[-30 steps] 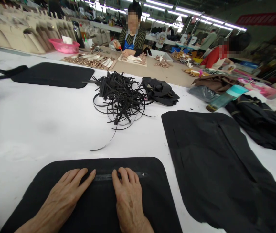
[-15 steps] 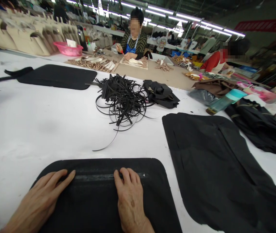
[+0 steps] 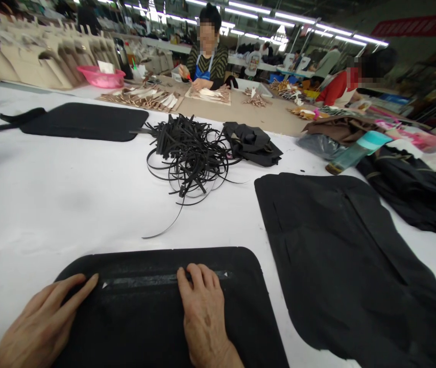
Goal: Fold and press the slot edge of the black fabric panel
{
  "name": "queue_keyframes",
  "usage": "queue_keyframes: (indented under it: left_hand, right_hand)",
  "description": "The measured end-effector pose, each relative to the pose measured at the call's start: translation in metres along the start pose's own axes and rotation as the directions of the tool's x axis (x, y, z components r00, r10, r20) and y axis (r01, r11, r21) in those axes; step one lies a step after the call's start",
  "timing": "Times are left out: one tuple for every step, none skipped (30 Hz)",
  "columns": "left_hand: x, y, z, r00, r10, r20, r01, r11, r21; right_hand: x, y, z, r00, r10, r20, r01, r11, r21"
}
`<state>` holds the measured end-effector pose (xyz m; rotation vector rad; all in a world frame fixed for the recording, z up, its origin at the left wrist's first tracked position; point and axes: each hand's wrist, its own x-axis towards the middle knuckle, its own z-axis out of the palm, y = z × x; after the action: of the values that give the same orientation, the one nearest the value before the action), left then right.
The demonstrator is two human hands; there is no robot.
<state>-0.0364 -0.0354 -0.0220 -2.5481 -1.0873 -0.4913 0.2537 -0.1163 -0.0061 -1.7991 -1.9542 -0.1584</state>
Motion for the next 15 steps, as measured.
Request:
queue_keyframes:
  left_hand:
    - [0.0001,0.0002,0.0003,1.000,-0.001,-0.006,0.001,1.000,-0.006]
    - [-0.0001,0.0004,0.0009,1.000,-0.010,-0.003,0.010,1.000,-0.020]
    - [-0.0006,0.0004,0.0015,1.000,-0.028,0.007,0.028,0.999,-0.038]
    - [-0.0012,0.0003,0.0022,0.999,-0.047,0.018,0.048,0.997,-0.058]
    - [-0.0017,0.0002,0.0026,0.998,-0.056,0.025,0.058,0.996,-0.075]
    - [-0.0021,0.0001,0.0028,0.998,-0.061,0.031,0.063,0.994,-0.088]
    - [-0.0021,0.0000,0.0028,0.997,-0.066,0.035,0.069,0.993,-0.097]
    - [-0.0020,0.0000,0.0025,0.997,-0.070,0.037,0.074,0.992,-0.105]
    - [-0.0015,0.0001,0.0019,0.997,-0.072,0.031,0.075,0.991,-0.111]
    - [-0.0009,0.0004,0.0012,0.997,-0.077,0.027,0.080,0.990,-0.118]
    - [-0.0002,0.0009,0.0004,0.996,-0.088,0.024,0.091,0.988,-0.124]
    - [0.0006,0.0016,-0.0004,0.995,-0.094,0.020,0.096,0.987,-0.129]
    - [0.0013,0.0024,-0.0011,0.995,-0.093,0.018,0.095,0.986,-0.134]
    - [0.0018,0.0032,-0.0018,0.995,-0.097,0.023,0.099,0.985,-0.138]
    - [0.0022,0.0040,-0.0023,0.994,-0.107,0.031,0.111,0.984,-0.143]
  right_hand:
    - [-0.0001,0.0000,0.0000,1.000,0.002,0.000,-0.002,1.000,0.001]
    - [-0.0001,0.0000,0.0001,1.000,0.006,0.004,-0.006,1.000,0.002]
    - [0.0000,0.0001,0.0003,1.000,0.007,0.006,-0.007,1.000,0.004]
    - [0.0001,0.0003,0.0006,1.000,0.007,0.007,-0.007,1.000,0.006]
    - [0.0003,0.0006,0.0009,1.000,0.007,0.005,-0.007,1.000,0.007]
    - [0.0005,0.0009,0.0012,1.000,0.008,0.001,-0.008,1.000,0.005]
    - [0.0007,0.0012,0.0014,1.000,0.009,-0.005,-0.009,1.000,0.002]
    - [0.0008,0.0015,0.0015,1.000,0.010,-0.009,-0.010,1.000,-0.003]
    - [0.0008,0.0017,0.0015,1.000,0.011,-0.007,-0.011,1.000,-0.007]
    - [0.0007,0.0018,0.0015,1.000,0.013,-0.001,-0.013,1.000,-0.011]
    - [0.0006,0.0019,0.0015,1.000,0.015,0.004,-0.015,1.000,-0.013]
    - [0.0005,0.0019,0.0017,1.000,0.017,0.009,-0.017,1.000,-0.010]
    - [0.0004,0.0018,0.0019,1.000,0.019,0.013,-0.019,1.000,-0.004]
    - [0.0003,0.0019,0.0023,1.000,0.023,0.018,-0.023,1.000,0.002]
    - [0.0002,0.0019,0.0026,0.999,0.026,0.021,-0.026,1.000,0.008]
